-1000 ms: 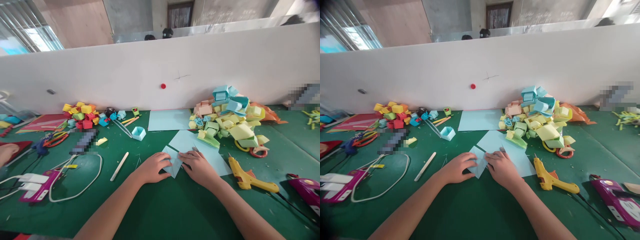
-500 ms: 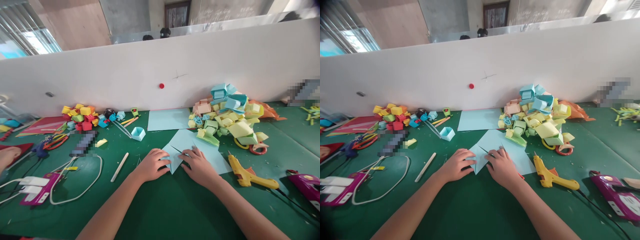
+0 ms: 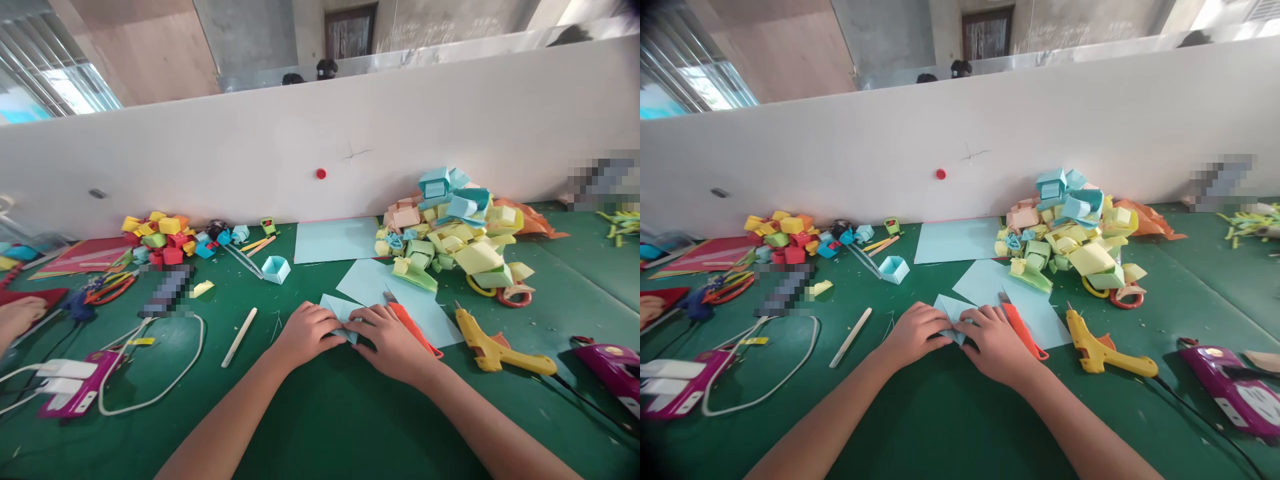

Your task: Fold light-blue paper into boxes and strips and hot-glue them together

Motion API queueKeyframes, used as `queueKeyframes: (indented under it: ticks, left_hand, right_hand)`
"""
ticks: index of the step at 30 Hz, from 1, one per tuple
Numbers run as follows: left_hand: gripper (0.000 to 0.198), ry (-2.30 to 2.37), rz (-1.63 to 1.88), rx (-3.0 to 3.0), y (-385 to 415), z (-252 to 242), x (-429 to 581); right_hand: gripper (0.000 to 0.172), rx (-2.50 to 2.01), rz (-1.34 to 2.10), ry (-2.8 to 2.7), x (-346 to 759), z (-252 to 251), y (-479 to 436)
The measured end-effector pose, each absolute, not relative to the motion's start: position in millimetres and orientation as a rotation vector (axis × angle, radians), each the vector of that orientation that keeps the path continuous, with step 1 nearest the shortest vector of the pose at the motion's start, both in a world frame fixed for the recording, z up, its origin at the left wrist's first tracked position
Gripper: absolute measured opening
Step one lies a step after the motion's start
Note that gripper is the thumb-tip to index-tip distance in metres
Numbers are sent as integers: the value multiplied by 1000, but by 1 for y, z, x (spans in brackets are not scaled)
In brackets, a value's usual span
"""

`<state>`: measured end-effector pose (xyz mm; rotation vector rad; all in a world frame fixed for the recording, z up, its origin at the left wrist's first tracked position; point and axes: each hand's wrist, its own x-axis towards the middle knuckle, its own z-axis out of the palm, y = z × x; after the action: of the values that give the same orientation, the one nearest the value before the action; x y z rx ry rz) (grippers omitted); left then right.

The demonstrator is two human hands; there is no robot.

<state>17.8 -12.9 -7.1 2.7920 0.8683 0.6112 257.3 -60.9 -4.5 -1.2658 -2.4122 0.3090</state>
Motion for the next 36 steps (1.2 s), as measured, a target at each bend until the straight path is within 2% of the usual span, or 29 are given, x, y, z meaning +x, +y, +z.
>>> queueKeyframes:
  ticks: [3,13,23,30,36]
  left_hand:
    - [36,929,625,2792,-17,-7,22]
    - [21,818,553,2580,-12,-5,13]
    - [36,1075,584,2273,-16,-2,11]
    - [16,1078,730,2347,-12,-7,12]
    - [13,1037,718,2465,-12,-7,13]
  right_hand:
    - [26,-1204,382,-2397,257,-6,-60]
    - [21,-1342,422,-2277,270,-7,-48]
    - [20,-1429,484,-2195,272,-6,-46]
    - [25,-1490,450,-2197,271,-10,-44]
    - [25,-1596,404,-2145,263,-19,-44]
